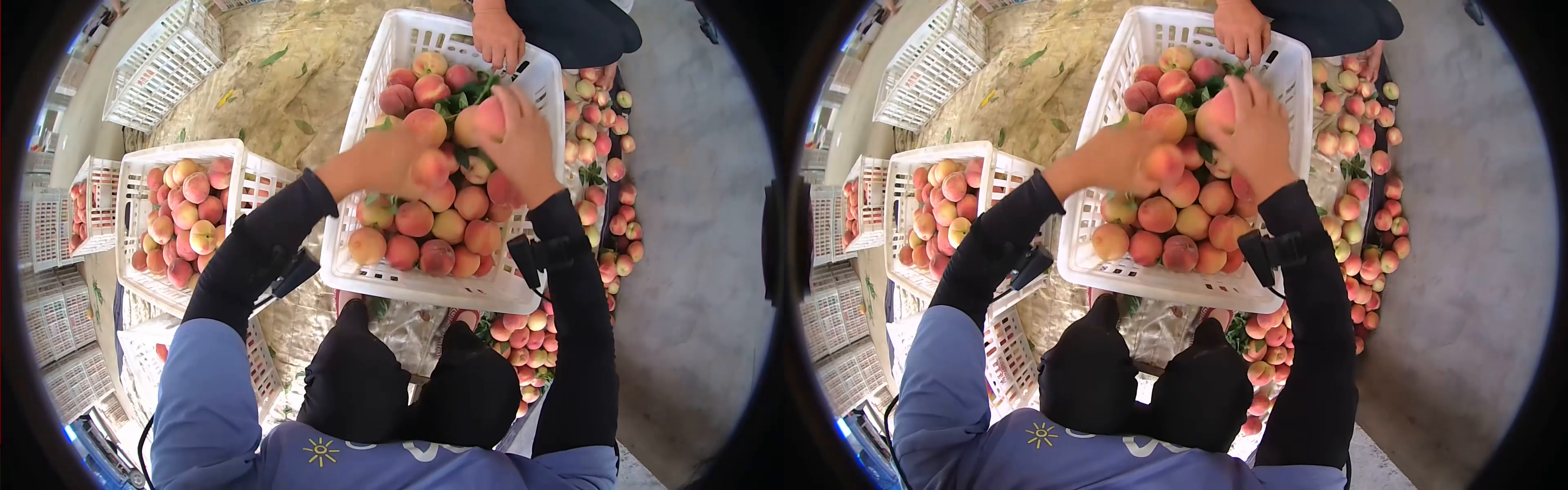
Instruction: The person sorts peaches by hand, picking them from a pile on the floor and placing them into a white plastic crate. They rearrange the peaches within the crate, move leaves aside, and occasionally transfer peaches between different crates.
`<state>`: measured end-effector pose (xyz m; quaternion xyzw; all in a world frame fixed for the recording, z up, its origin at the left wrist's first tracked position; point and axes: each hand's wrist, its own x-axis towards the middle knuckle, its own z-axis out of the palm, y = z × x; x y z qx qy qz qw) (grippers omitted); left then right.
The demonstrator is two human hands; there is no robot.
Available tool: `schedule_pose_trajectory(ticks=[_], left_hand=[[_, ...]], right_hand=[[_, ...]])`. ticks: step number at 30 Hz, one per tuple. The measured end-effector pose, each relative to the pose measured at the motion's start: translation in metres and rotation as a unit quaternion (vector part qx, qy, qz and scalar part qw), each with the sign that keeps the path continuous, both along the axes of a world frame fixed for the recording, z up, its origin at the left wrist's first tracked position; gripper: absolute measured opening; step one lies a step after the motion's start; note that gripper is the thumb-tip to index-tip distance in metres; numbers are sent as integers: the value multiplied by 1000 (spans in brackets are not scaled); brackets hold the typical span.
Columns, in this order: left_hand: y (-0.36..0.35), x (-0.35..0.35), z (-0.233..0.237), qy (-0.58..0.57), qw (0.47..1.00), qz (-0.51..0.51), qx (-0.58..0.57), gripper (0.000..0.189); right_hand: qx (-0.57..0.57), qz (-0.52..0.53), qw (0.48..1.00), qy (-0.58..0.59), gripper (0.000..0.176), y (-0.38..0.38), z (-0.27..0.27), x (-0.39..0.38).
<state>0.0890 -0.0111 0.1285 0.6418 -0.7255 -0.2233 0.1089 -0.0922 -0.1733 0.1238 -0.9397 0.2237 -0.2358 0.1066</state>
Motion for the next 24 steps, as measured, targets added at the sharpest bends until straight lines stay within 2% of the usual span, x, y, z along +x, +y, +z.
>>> schedule_pose_trajectory(ticks=[1,3,4,5,6,7,8,10,12,14,15,16,17,18,20,22,24], left_hand=[[-5,5,-1,1,1000,1,2,56],[-17,20,-5,153,968,199,-13,56],[-30,32,-12,152,967,202,-13,56],[-45,43,-23,143,958,243,-47,54],[-54,48,-31,132,946,283,-81,52],[-57,48,-32,130,945,288,-83,52],[-61,49,-33,128,944,283,-115,48],[-56,51,-32,122,941,279,-146,44],[-29,42,-30,30,934,199,-295,43],[10,33,-16,7,943,174,-282,45],[29,32,-19,5,943,180,-279,48],[45,30,-22,1,943,186,-276,52],[62,23,-26,-4,942,190,-276,52],[78,14,-30,20,935,233,-265,54],[95,3,-43,45,927,277,-251,57],[106,-10,-52,127,902,325,-256,61],[110,-13,-54,125,901,337,-242,63]], right_hand=[[-114,-48,992,-9,58,-3,0,3],[-113,-55,992,-33,57,5,0,8],[-115,-65,990,-58,56,9,0,11],[-26,-40,996,-72,57,12,-11,12],[-25,-37,996,-73,57,22,-16,13],[122,7,990,-72,59,39,-18,16],[265,51,960,-69,61,53,-20,19],[292,87,951,-57,64,72,-36,21],[317,120,940,-47,66,79,-43,28],[242,77,966,44,69,85,-42,37],[242,82,966,43,69,88,-42,42],[99,125,985,61,67,92,-41,48],[-46,163,983,76,66,96,-40,54],[-47,167,982,72,66,101,-46,63],[-170,126,976,59,65,110,-74,83],[-141,111,979,92,62,107,-82,96],[-66,124,984,105,61,106,-76,93]])
